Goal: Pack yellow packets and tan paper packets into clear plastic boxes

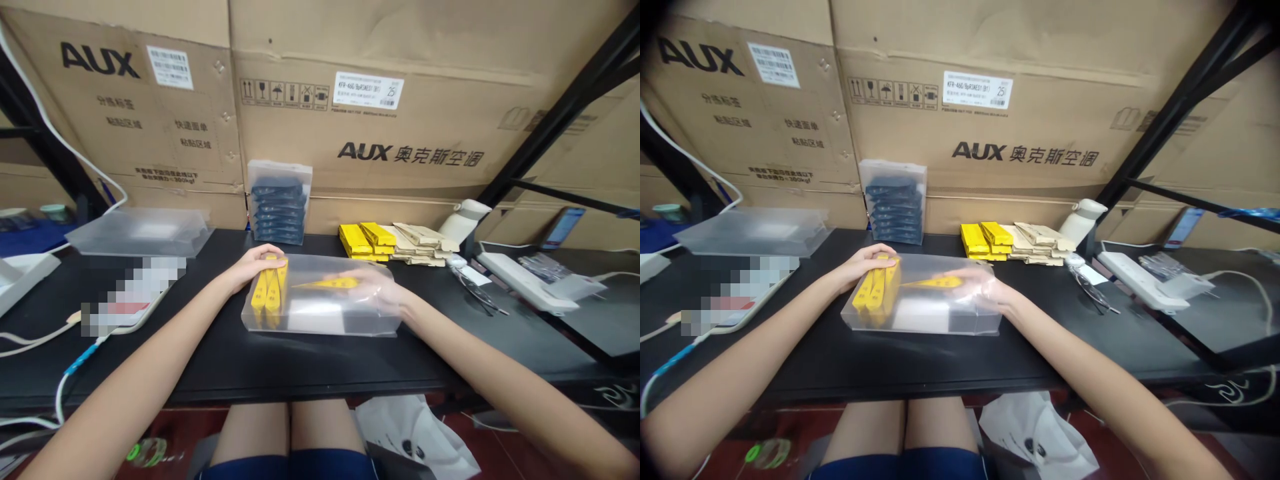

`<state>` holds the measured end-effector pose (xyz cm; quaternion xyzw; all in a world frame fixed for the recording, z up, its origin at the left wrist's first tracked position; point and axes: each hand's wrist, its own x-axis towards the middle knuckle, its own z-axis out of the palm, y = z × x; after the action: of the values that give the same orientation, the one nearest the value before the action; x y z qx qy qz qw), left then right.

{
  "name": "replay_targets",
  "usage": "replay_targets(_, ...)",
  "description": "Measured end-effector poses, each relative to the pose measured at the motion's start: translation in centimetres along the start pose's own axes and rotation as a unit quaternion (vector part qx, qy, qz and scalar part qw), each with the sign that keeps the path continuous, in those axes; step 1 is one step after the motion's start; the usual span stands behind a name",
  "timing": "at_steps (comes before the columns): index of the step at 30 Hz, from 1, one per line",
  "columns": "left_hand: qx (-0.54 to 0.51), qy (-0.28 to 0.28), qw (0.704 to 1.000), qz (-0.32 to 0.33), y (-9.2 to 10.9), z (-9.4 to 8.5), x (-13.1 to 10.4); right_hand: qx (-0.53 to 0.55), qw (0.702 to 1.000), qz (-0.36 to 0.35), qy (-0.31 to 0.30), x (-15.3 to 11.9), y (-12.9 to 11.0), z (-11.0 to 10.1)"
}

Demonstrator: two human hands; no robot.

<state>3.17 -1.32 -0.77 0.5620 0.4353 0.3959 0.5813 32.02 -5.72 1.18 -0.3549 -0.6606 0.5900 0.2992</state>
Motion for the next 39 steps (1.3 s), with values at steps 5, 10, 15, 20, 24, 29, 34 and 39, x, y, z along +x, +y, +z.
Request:
replay_targets(5,0.005,-0.014,1.000,0.000,0.1,-0.1,0.0,-0.051,0.998,-0.030,0.012,1.9,-0.3,1.8)
replay_targets(10,0.024,-0.035,0.999,-0.006,0.3,0.3,-0.2,-0.055,0.997,-0.041,0.033,0.9,0.2,2.5)
replay_targets(15,0.027,-0.030,0.999,-0.005,0.6,1.2,-0.6,-0.108,0.989,-0.050,0.090,0.4,0.7,2.4)
replay_targets(20,0.043,-0.028,0.999,-0.006,0.7,1.8,-0.7,-0.141,0.970,-0.074,0.184,0.5,1.9,2.8)
replay_targets(24,0.048,-0.011,0.999,0.011,0.3,1.8,-0.3,-0.152,0.958,-0.091,0.226,0.5,2.5,2.9)
replay_targets(29,0.044,-0.012,0.999,0.024,0.1,1.7,0.0,-0.157,0.963,-0.112,0.188,0.2,2.2,2.8)
replay_targets(34,0.040,-0.011,0.999,0.022,0.0,1.7,0.0,-0.196,0.958,-0.114,0.174,-0.1,1.7,3.3)
replay_targets(39,0.033,-0.008,0.999,0.017,0.0,1.8,0.0,-0.180,0.943,-0.117,0.253,0.1,2.0,4.2)
